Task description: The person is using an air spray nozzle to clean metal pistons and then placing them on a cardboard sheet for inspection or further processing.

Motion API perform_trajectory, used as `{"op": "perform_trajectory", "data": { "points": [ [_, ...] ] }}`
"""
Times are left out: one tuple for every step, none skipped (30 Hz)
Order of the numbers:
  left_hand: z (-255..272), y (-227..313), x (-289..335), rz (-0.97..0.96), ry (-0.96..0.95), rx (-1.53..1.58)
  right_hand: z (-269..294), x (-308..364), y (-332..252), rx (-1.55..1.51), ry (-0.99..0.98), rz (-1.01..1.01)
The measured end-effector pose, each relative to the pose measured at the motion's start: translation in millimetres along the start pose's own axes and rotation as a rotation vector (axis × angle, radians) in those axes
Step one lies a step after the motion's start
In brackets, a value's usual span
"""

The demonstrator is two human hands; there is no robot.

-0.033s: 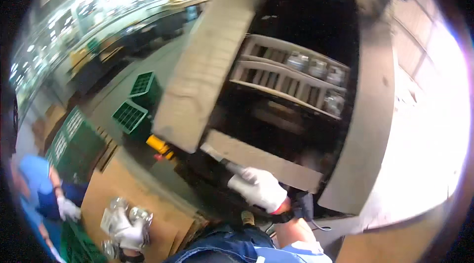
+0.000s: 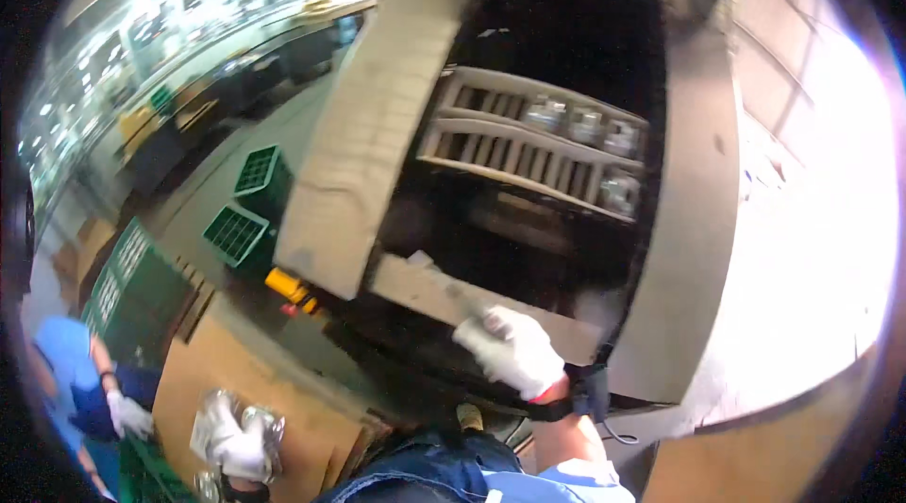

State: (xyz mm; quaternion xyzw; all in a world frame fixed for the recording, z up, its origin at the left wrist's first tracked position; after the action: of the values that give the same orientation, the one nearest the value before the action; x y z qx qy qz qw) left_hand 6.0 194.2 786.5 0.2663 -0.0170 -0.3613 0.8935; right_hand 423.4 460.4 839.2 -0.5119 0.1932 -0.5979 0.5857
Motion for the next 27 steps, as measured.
{"op": "perform_trajectory", "data": {
  "points": [
    [-10,25,-17,-0.054,-0.016,0.019,56,5,14,-0.209,0.18,0.056],
    [-27,56,-31,-0.102,-0.035,0.043,116,16,20,-0.094,0.497,0.234],
    [-35,113,-42,-0.321,-0.02,0.14,155,36,21,0.017,0.656,0.127],
    [-38,168,-48,-0.53,-0.002,0.232,182,40,42,-0.034,0.701,0.011],
    [-45,232,-47,-0.72,-0.009,0.235,204,48,60,-0.033,0.771,-0.05],
    [-50,300,-36,-0.906,-0.015,0.241,224,57,81,-0.027,0.839,-0.112],
    [-57,358,-23,-1.04,-0.047,0.306,244,63,93,0.103,0.934,-0.042],
    [-67,411,-7,-1.17,-0.077,0.37,252,71,106,0.149,1.031,-0.001],
    [-89,462,10,-1.261,-0.103,0.398,255,75,127,0.129,0.985,-0.065],
    [-93,502,22,-1.326,-0.085,0.379,248,68,132,0.091,0.894,-0.083],
    [-107,539,26,-1.336,-0.206,0.31,241,65,127,0.061,0.847,-0.052],
    [-125,573,30,-1.33,-0.324,0.247,233,61,119,0.038,0.795,-0.017],
    [-149,605,36,-1.293,-0.423,0.18,230,63,115,-0.058,0.806,0.038],
    [-172,632,43,-1.225,-0.563,0.091,226,62,114,-0.155,0.808,0.086],
    [-184,651,51,-1.236,-0.519,0.166,226,63,119,-0.262,0.795,0.044],
    [-206,670,60,-1.203,-0.637,0.093,226,63,130,-0.365,0.786,-0.009],
    [-225,684,68,-1.097,-0.745,0.138,239,75,100,0.036,0.883,0.339],
    [-242,689,70,-0.934,-0.825,0.234,226,94,70,0.436,0.951,0.685],
    [-255,692,68,-0.814,-0.818,0.29,229,84,89,0.335,0.827,0.566],
    [-266,699,71,-0.763,-0.763,0.3,231,86,88,0.334,0.823,0.573],
    [-266,700,70,-0.713,-0.704,0.369,240,79,109,0.052,0.827,0.4],
    [-267,697,64,-0.662,-0.644,0.436,241,74,132,-0.225,0.812,0.221],
    [-272,696,64,-0.648,-0.787,0.547,241,87,97,0.007,0.874,0.379],
    [-274,693,59,-0.624,-0.921,0.661,241,91,86,0.008,0.866,0.387],
    [-284,687,59,-0.544,-1.114,1.021,240,85,87,-0.145,0.827,0.284],
    [-288,680,57,-0.45,-1.287,1.388,233,81,85,-0.293,0.78,0.177],
    [-269,671,58,-0.434,-1.251,1.428,228,89,63,-0.391,0.83,0.156]
  ]
}}
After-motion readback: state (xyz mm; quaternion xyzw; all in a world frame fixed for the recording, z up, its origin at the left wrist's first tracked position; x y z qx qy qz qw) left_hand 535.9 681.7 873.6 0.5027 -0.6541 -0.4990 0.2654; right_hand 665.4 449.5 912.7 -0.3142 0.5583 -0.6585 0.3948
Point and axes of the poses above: each hand's wrist, its own x-axis away from the middle knuckle, its own z-axis out of the back of the hand, y = z × x, the point moved 10 cm from there along -x, towards the middle knuckle, and after that the axes turned 4 degrees about x, right-handed, at the moved point
